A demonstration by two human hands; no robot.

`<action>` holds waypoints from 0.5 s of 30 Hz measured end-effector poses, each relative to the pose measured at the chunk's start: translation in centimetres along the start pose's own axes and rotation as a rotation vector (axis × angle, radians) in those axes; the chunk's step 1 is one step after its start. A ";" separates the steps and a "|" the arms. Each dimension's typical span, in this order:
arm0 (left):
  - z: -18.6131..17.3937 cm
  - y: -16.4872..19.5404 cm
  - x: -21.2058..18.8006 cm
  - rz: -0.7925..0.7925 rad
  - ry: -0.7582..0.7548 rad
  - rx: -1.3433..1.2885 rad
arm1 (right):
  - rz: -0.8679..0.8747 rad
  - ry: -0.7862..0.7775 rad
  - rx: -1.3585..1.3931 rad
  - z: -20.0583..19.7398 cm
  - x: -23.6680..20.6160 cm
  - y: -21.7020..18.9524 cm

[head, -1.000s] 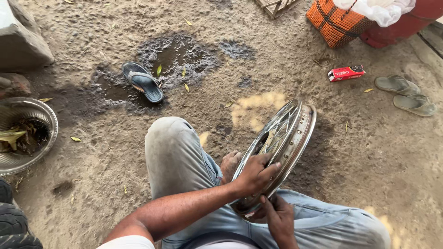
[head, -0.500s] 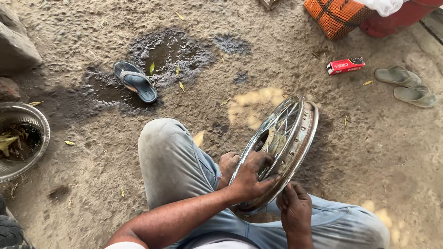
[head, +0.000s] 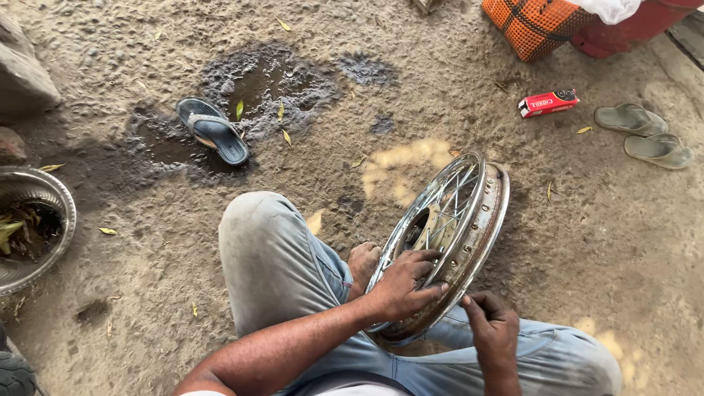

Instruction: The person sits on the ground and scrubs a bicycle rim with a small brush. They rotate the rim to clean different sections of the outer edge and the spoke holes.

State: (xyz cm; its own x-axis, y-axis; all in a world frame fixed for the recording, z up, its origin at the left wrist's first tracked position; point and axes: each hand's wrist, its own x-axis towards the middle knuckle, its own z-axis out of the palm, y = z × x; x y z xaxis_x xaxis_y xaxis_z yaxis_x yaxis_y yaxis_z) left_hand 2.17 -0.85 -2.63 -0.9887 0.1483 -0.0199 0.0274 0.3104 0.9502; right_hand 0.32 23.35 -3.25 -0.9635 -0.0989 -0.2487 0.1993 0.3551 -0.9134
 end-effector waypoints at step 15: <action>0.0 -0.3 0.5 -0.013 0.005 -0.082 | -0.126 -0.055 -0.376 -1.5 2.0 -3.9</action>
State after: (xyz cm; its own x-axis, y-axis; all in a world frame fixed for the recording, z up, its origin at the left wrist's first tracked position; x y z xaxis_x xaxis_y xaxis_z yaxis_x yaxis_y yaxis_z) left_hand 1.66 -0.91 -2.92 -0.9897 0.1401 -0.0307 0.0030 0.2345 0.9721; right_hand -2.64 23.13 0.31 -0.9632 -0.2092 -0.1685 -0.0089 0.6517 -0.7584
